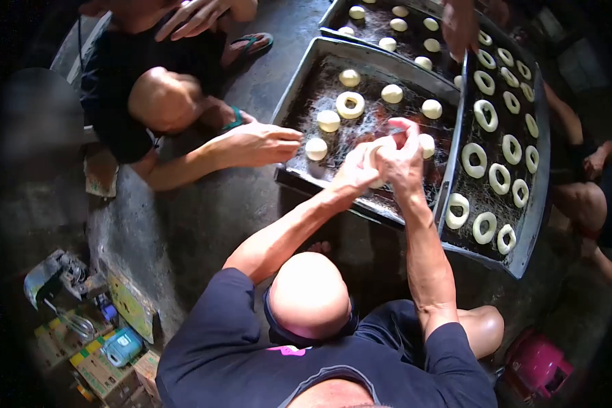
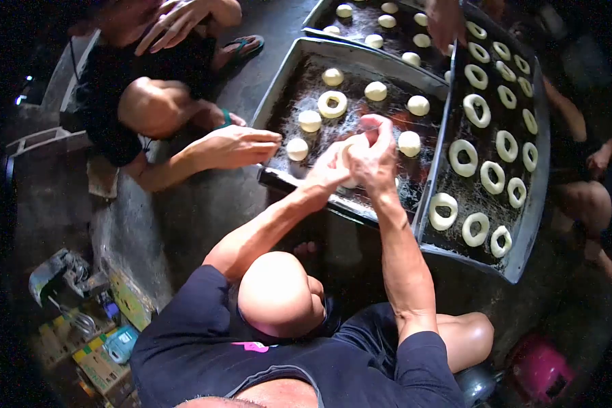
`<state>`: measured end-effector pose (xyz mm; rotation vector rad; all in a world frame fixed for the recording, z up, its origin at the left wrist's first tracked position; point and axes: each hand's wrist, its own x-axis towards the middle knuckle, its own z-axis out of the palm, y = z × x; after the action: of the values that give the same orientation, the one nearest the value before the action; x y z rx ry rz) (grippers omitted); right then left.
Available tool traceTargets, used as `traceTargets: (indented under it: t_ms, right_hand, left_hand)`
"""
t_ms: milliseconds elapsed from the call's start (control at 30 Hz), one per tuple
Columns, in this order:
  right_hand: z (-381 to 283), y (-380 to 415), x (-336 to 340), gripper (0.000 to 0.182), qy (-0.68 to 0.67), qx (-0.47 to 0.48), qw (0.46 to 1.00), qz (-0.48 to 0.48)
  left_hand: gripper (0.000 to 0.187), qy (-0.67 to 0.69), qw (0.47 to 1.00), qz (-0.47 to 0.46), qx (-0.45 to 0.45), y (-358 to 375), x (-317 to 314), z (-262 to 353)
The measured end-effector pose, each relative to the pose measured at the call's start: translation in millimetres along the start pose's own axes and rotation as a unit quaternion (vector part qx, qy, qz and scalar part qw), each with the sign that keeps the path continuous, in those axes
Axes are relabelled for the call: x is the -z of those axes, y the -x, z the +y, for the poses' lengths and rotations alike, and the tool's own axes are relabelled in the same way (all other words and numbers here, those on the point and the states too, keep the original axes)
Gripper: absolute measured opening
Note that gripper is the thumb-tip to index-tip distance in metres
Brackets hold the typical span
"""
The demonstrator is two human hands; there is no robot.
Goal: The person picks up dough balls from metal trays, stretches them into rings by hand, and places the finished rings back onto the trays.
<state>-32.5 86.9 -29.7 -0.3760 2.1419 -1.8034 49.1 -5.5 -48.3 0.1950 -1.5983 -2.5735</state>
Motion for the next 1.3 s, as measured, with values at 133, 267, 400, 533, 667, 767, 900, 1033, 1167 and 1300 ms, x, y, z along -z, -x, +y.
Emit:
traceTargets:
  t_ms: [133,267,400,533,667,767,900,1033,1167,1300]
  right_hand:
    - [31.1,4.7,-7.4,0.033,0.101,0.177,0.979,-0.013]
    - [-10.7,16.3,26.3,0.020,0.023,0.012,0.993,-0.112]
    - [-11.0,28.7,21.4,0.028,-0.362,-0.095,0.918,-0.129]
    - [-19.9,41.7,23.7,0.025,-0.138,-0.096,0.965,-0.203]
    - [-1.0,37.4,25.2,0.017,-0.362,-0.089,0.920,-0.124]
    - [-2.2,45.5,26.0,0.020,-0.187,-0.140,0.950,-0.206]
    - [-18.0,16.0,59.0,0.015,-0.226,-0.119,0.952,-0.171]
    - [-2.4,14.0,74.9,0.014,-0.076,-0.181,0.945,-0.263]
    - [6.5,-33.2,64.9,0.019,-0.224,-0.149,0.949,-0.164]
    - [28.8,-74.7,40.9,0.036,-0.082,-0.192,0.976,-0.061]
  left_hand:
    - [0.067,0.089,0.993,0.082,-0.010,-8.2,25.4,16.3]
    - [0.051,0.206,0.978,0.044,-0.002,9.9,22.9,40.1]
    - [0.026,0.000,0.998,-0.031,0.047,20.4,17.6,49.5]
    - [0.030,0.132,0.988,-0.002,0.085,13.3,31.9,43.4]
    - [0.030,-0.026,0.994,-0.080,0.072,9.4,23.8,41.3]
    - [0.029,0.120,0.992,-0.009,0.026,-3.8,32.8,48.7]
    - [0.027,-0.027,0.989,-0.082,0.122,13.8,34.9,24.8]
    - [0.014,0.005,0.995,0.031,0.090,-2.4,57.1,40.9]
    - [0.015,0.076,0.990,0.073,0.091,-39.1,47.5,21.5]
    - [0.026,0.012,0.982,0.113,0.148,-81.3,45.4,-4.8]
